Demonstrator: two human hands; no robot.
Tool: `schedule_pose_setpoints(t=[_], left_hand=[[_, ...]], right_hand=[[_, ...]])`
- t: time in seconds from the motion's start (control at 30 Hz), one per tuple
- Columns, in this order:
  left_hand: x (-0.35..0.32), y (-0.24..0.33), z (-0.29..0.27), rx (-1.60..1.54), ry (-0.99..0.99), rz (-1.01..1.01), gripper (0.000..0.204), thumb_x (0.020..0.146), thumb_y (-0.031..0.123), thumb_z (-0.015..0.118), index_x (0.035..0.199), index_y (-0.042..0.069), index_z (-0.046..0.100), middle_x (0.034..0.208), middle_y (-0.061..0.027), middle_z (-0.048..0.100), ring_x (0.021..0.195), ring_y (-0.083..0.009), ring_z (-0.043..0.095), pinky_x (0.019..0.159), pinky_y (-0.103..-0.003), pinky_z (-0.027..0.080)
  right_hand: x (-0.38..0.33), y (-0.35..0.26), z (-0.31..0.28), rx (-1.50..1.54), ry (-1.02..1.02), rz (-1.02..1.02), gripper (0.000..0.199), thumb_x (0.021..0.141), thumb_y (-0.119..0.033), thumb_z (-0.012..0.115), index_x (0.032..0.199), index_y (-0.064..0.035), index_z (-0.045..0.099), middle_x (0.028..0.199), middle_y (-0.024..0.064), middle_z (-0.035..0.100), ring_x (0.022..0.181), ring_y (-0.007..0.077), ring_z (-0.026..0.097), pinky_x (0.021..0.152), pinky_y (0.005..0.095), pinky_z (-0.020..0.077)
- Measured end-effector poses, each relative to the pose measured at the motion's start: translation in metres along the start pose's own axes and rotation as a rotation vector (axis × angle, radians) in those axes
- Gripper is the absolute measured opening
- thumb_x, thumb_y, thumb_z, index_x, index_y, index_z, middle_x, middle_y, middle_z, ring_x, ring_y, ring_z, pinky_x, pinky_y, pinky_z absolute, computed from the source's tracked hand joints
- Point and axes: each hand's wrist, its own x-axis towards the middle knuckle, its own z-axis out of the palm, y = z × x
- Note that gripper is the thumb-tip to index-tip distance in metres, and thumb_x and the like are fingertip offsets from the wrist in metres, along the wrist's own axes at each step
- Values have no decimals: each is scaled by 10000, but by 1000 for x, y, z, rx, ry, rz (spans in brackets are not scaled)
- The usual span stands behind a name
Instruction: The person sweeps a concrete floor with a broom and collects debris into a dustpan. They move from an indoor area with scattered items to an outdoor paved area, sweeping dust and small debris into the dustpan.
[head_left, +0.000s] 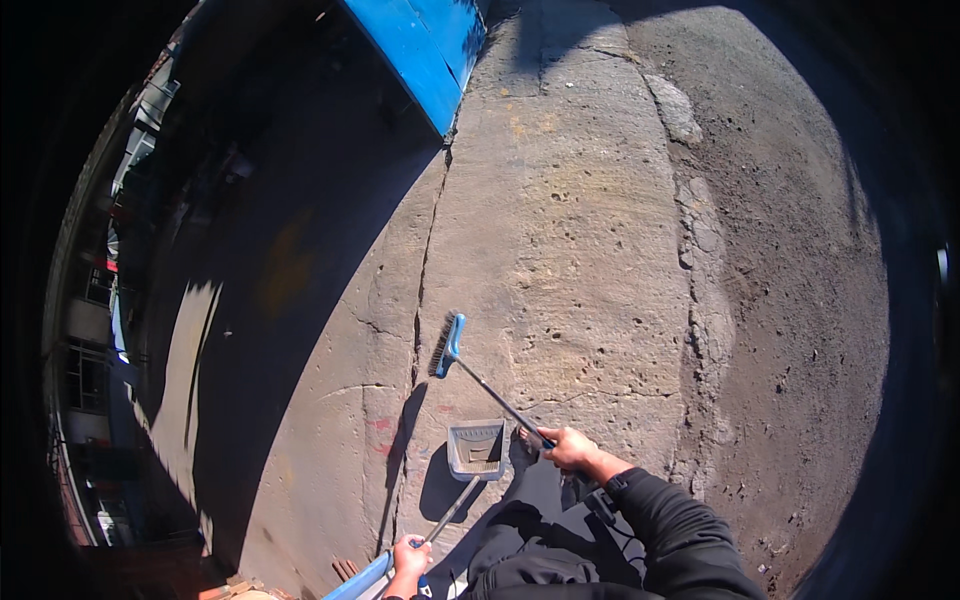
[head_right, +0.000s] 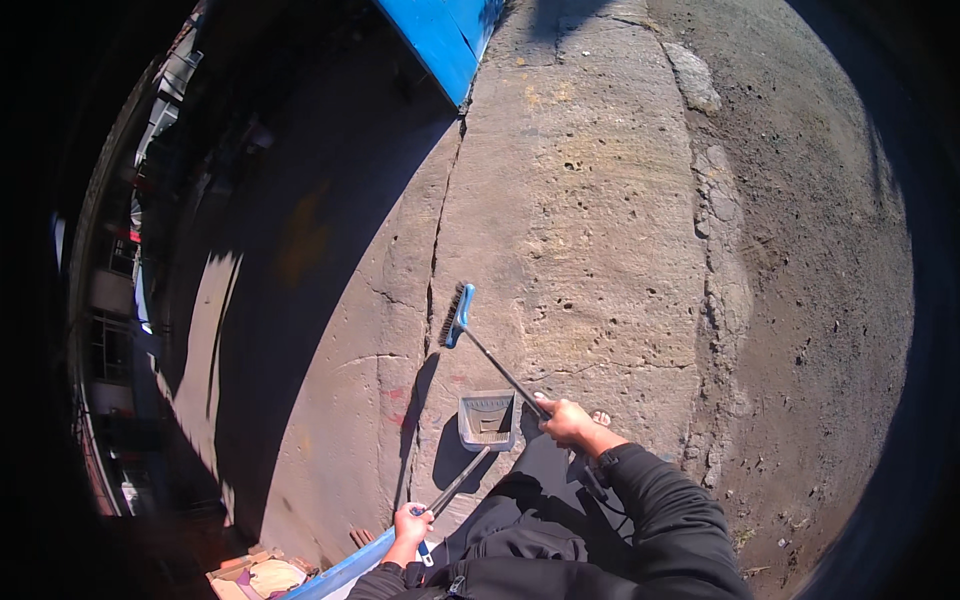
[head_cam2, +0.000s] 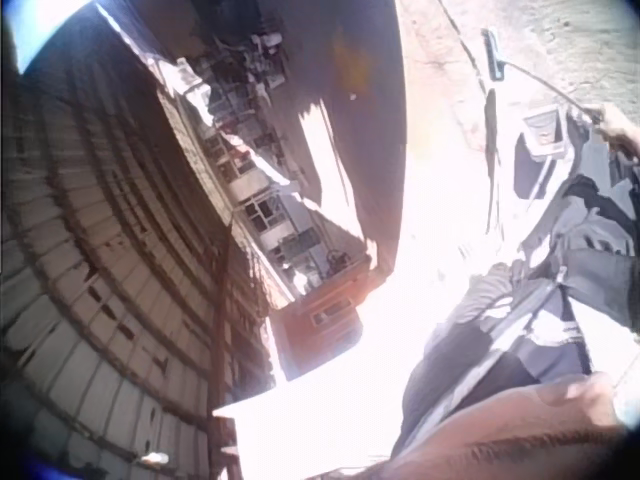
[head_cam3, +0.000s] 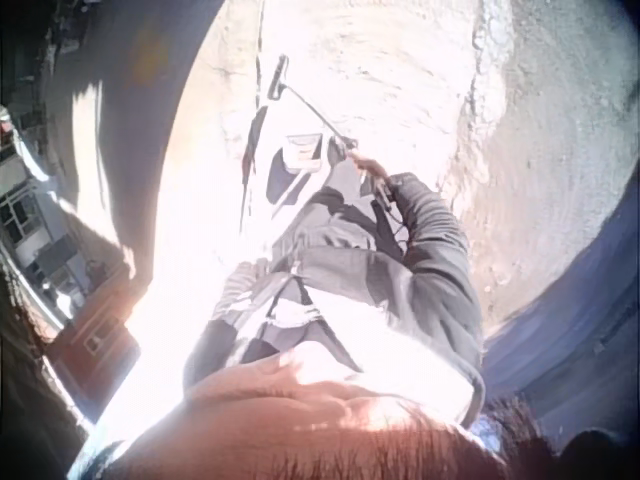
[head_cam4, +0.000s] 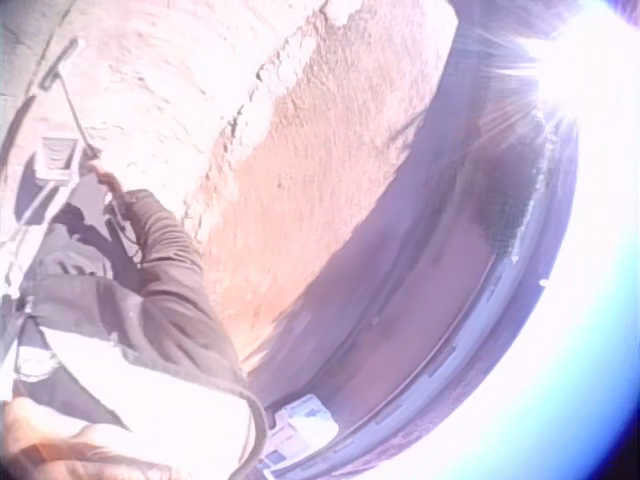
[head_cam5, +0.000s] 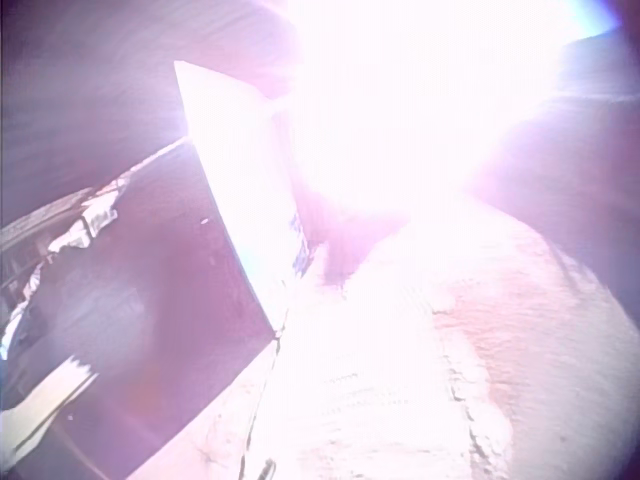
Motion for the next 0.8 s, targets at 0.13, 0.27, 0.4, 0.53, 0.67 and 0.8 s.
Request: schedule_pose_setpoints(t=[0.13, 0.27, 0.4, 0.53, 0.67, 0.8], left_hand=[[7, -2, -12, -46, 0, -13, 326, 894, 3, 777, 1177, 7, 615, 824, -93, 688, 537, -168, 677, 505, -318, 545], [13, 0, -16, -172, 24, -29, 379, 906, -12, 758, 1248, 6, 596, 897, -111, 681, 538, -158, 670, 512, -307, 550], [26, 6, -20, -209, 29, -89, 370, 914, -36, 720, 1259, 12, 595, 898, -121, 695, 545, -168, 673, 501, -321, 546], [46, 10, -20, -158, 80, -139, 282, 902, -20, 735, 1161, 18, 632, 828, -114, 707, 532, -186, 677, 484, -348, 534], [66, -5, -22, -93, 85, -224, 188, 858, 18, 773, 1029, 46, 699, 823, -110, 734, 584, -201, 703, 551, -369, 554], [80, -20, -15, -48, 120, -260, 183, 800, 50, 807, 973, 51, 747, 876, -102, 764, 774, -196, 722, 749, -367, 575]], right_hand=[[83, -92, 56, -295, -111, -148, 600, 867, -128, 628, 1467, -126, 622, 1030, 225, 776, 919, 314, 785, 830, 421, 620], [142, -138, 85, -262, -36, -71, 518, 870, -112, 599, 1379, -79, 685, 977, 207, 785, 856, 307, 787, 761, 410, 623], [162, -113, 54, -88, 65, 59, 494, 891, -105, 636, 1381, -83, 695, 828, 159, 778, 624, 234, 751, 577, 384, 592], [107, -46, -36, 141, 216, 316, 589, 944, -123, 723, 1517, -172, 599, 696, 51, 628, 535, 153, 610, 470, 341, 526], [47, 2, -105, 236, 435, 478, 591, 997, -107, 685, 1566, -144, 529, 705, 49, 601, 497, 166, 560, 462, 341, 492], [25, 4, -125, -190, 438, 321, 431, 1007, -125, 628, 1421, -10, 585, 765, 121, 630, 661, 251, 671, 564, 422, 553]])
